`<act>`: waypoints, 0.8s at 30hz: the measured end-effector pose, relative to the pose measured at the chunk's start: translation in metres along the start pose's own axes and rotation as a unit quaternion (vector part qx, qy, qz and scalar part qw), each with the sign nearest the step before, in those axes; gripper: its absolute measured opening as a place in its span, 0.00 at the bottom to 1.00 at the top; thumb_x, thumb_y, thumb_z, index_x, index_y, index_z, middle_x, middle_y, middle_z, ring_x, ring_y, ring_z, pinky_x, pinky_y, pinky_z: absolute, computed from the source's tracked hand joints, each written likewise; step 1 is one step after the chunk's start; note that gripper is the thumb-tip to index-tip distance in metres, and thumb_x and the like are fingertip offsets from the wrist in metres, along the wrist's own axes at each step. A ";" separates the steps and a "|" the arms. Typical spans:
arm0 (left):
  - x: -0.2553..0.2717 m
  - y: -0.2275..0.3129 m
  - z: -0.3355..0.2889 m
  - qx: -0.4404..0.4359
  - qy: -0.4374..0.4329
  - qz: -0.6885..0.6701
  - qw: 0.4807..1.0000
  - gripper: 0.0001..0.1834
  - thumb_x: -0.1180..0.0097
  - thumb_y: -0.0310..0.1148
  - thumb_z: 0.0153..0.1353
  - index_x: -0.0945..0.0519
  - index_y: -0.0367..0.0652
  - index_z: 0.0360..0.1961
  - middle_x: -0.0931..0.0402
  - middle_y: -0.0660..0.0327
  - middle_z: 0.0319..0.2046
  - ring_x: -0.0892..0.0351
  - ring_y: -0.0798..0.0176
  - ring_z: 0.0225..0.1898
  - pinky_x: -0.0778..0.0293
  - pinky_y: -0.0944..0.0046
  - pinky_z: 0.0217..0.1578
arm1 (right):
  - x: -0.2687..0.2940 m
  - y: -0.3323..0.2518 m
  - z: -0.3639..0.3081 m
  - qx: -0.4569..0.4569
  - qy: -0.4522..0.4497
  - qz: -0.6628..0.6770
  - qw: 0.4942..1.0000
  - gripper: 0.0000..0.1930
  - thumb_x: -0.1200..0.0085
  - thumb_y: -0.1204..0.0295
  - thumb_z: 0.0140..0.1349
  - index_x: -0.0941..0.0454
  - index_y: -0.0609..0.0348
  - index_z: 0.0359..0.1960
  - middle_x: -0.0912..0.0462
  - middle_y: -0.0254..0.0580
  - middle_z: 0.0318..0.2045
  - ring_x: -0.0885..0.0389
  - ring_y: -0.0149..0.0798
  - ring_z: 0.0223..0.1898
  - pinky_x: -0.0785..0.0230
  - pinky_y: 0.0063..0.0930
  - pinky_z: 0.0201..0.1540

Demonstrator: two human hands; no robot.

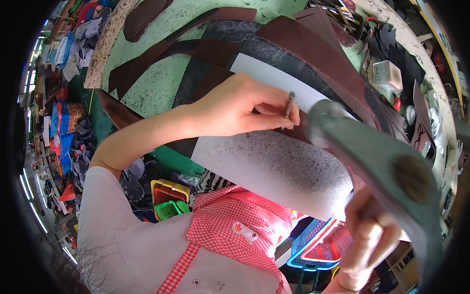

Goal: Punching holes into leather pieces using a punch tool and a hammer.

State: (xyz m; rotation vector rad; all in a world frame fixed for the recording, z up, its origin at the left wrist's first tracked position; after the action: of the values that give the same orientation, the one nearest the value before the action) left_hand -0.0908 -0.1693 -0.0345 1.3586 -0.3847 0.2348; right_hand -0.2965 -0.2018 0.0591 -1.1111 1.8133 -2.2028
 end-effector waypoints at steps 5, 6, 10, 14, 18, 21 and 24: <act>-0.004 0.026 0.008 -0.068 -0.004 0.059 0.996 0.05 0.38 0.28 0.57 0.19 0.42 0.34 0.17 0.60 0.28 0.15 0.66 0.30 0.24 0.70 0.31 | 0.017 0.012 -0.008 -0.035 -0.214 0.048 0.975 0.19 0.50 0.58 0.64 0.27 0.64 0.28 0.29 0.38 0.21 0.32 0.30 0.22 0.41 0.23 0.26; -0.004 0.027 0.000 -0.088 0.010 0.163 0.983 0.05 0.37 0.29 0.56 0.19 0.43 0.34 0.18 0.60 0.27 0.15 0.66 0.29 0.24 0.69 0.30 | 0.008 0.010 -0.005 -0.012 -0.097 -0.025 0.995 0.09 0.47 0.71 0.63 0.22 0.66 0.31 0.24 0.41 0.26 0.26 0.35 0.29 0.34 0.28 0.35; 0.003 0.004 -0.003 0.004 -0.017 0.055 0.998 0.05 0.36 0.30 0.56 0.18 0.43 0.33 0.18 0.61 0.27 0.16 0.65 0.29 0.24 0.69 0.29 | -0.021 0.001 0.013 -0.010 -0.040 0.050 0.998 0.19 0.56 0.59 0.68 0.28 0.68 0.36 0.33 0.34 0.23 0.39 0.26 0.21 0.49 0.19 0.26; 0.003 0.005 0.005 0.004 -0.001 -0.049 0.999 0.05 0.39 0.28 0.58 0.19 0.40 0.35 0.16 0.62 0.30 0.14 0.65 0.32 0.23 0.71 0.34 | 0.030 0.017 0.033 -0.111 -0.270 0.099 0.951 0.11 0.48 0.66 0.60 0.27 0.63 0.27 0.28 0.37 0.20 0.31 0.27 0.19 0.38 0.22 0.23; 0.004 0.015 0.002 -0.031 -0.003 -0.015 0.999 0.05 0.38 0.27 0.57 0.20 0.41 0.35 0.16 0.62 0.30 0.14 0.65 0.33 0.23 0.70 0.33 | 0.025 0.000 0.018 -0.014 -0.275 0.169 0.946 0.17 0.46 0.60 0.65 0.31 0.65 0.33 0.29 0.41 0.19 0.29 0.31 0.17 0.24 0.28 0.31; -0.002 0.028 -0.008 -0.089 -0.023 0.201 0.975 0.05 0.38 0.27 0.57 0.20 0.40 0.35 0.16 0.61 0.30 0.14 0.65 0.33 0.23 0.70 0.33 | -0.023 0.006 0.011 -0.039 -0.047 0.011 0.998 0.18 0.50 0.60 0.64 0.26 0.65 0.28 0.36 0.31 0.16 0.39 0.25 0.20 0.49 0.20 0.23; 0.008 -0.010 -0.008 0.015 0.014 -0.012 1.000 0.05 0.39 0.26 0.58 0.19 0.39 0.36 0.17 0.61 0.29 0.14 0.67 0.33 0.23 0.70 0.33 | -0.022 0.000 0.012 -0.022 -0.054 0.112 0.992 0.19 0.50 0.58 0.68 0.27 0.67 0.35 0.29 0.36 0.23 0.33 0.26 0.23 0.42 0.20 0.26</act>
State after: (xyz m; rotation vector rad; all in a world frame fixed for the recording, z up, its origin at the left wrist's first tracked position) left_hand -0.0789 -0.1641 -0.0419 1.3882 -0.3423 0.2397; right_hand -0.2734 -0.2004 0.0490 -0.9602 1.8479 -1.9505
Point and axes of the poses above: each hand's wrist, its own z-axis towards the middle knuckle, its own x-axis out of the back of the hand, y = z × x, the point moved 8 cm from there along z, towards the middle knuckle
